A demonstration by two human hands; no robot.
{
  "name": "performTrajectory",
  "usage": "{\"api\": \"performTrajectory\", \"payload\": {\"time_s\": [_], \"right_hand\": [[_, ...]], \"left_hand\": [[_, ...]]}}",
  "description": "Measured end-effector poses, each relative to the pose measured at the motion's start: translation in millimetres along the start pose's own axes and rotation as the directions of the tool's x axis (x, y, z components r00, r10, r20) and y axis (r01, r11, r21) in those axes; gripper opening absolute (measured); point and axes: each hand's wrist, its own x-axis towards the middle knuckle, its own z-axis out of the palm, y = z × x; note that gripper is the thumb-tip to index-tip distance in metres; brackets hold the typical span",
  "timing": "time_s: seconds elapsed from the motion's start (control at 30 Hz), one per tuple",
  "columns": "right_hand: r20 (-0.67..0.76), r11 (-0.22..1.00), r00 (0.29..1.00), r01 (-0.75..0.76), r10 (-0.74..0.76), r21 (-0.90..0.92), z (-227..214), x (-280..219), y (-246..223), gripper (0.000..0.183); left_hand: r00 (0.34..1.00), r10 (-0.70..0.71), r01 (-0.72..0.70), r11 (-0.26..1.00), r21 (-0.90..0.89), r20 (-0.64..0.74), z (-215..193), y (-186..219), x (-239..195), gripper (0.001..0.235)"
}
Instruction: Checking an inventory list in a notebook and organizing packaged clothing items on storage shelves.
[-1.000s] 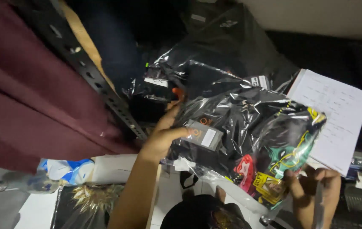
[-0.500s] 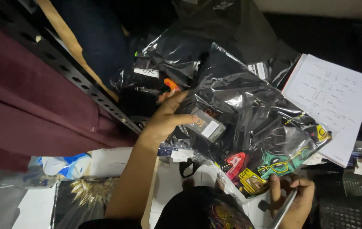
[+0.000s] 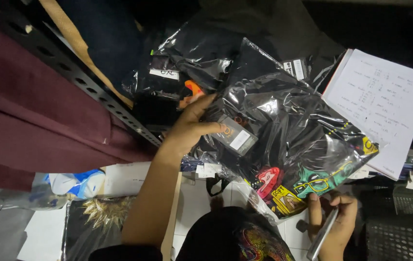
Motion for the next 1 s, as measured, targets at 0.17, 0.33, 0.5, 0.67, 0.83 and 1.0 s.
{"api": "performTrajectory", "payload": {"time_s": [0.17,0.33,0.5,0.67,0.83,1.0], "right_hand": [[-0.005,0.970,0.980,-0.194,0.197,0.149,6,-3,-29,0.033],[0.011,0.984,0.989,-0.147,0.147,0.103,4,-3,-27,0.035],[0.020,0.972,0.994,-0.110,0.108,0.209,3,-2,-27,0.035],[0.088,0.925,0.987,-0.160,0.137,0.345,2,-3,-25,0.031],[0.034,0.911,0.976,-0.215,0.217,0.353,6,-4,-8,0.028],[0.347,0.617,0.837,-0.546,0.423,0.567,10,-4,-28,0.059]], "left_hand": [[1.000,0.000,0.000,1.000,-0.026,-0.017,-2,-6,2,0.056],[0.994,-0.092,0.089,0.995,-0.050,-0.061,-1,-4,4,0.063],[0.995,-0.085,0.082,0.995,-0.052,-0.055,-2,-3,5,0.060],[0.996,-0.081,0.077,0.992,-0.102,-0.033,0,0,5,0.062],[0.999,-0.044,0.046,0.995,-0.087,0.026,0,4,4,0.062],[0.998,-0.065,0.066,0.995,-0.070,0.018,2,10,2,0.062]]}}
